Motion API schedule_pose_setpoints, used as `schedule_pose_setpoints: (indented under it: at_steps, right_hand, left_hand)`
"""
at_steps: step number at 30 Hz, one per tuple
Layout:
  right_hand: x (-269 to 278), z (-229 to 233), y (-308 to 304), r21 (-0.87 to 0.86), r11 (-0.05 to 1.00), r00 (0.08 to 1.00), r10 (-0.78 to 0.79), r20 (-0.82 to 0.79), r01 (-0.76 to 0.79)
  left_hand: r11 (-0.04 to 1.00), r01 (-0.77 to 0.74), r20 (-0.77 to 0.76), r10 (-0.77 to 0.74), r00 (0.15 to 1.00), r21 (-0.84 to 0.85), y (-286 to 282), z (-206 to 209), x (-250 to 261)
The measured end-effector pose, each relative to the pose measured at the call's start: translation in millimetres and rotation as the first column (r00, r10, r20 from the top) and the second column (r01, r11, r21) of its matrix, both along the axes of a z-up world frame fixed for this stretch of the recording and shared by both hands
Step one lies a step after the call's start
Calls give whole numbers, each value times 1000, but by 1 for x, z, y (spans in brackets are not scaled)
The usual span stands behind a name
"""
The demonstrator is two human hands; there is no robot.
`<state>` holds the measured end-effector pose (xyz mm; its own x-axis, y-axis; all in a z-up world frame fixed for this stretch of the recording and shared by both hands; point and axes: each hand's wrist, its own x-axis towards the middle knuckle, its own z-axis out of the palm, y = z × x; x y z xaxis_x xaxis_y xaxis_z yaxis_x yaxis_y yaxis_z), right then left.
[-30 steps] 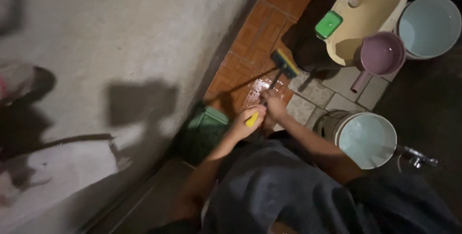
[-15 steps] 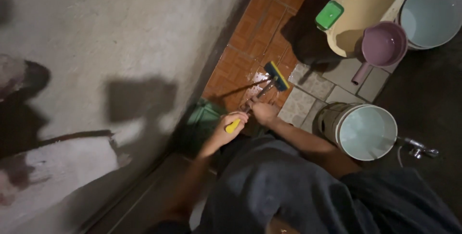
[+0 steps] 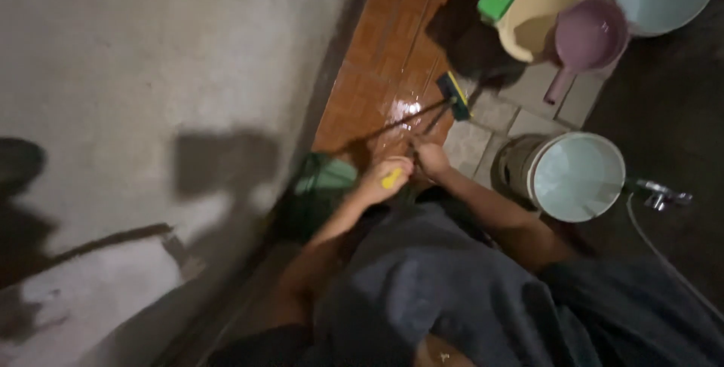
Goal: The person pours water from a pink pitcher onto a tiled floor, then uses a long-handled squeegee to push water across the surface. They repeatedly dip the squeegee into a bucket and continue pushing water toward a drain area.
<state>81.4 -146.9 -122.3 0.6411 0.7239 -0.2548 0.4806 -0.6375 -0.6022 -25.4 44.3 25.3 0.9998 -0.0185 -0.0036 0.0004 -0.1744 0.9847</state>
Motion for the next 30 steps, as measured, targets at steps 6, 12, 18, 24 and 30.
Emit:
schedule_pose_setpoints:
  at_steps: [6, 12, 18, 24, 30]
  right_hand:
    - [-36, 9, 50, 34, 984, 985, 173, 20, -174]
    - [-22, 55, 33, -104, 994, 998, -43, -48, 38]
    - [-5, 47, -33, 83, 946, 949, -315, 3, 314]
    - [13, 64, -82, 220, 852, 862, -501, 82, 474]
    - [56, 79, -120, 228, 776, 799, -601, -19, 588]
  left_hand:
    - [997, -55, 24, 54, 998, 46, 44, 46, -45]
    - [998, 52, 27, -53, 998, 41, 27, 72, -2]
    - [964, 262, 68, -264, 962, 36, -9, 71, 54]
    - [931, 364, 20, -364, 931, -16, -61, 75, 103]
    - [870, 492, 36, -492, 870, -10, -105, 71, 154]
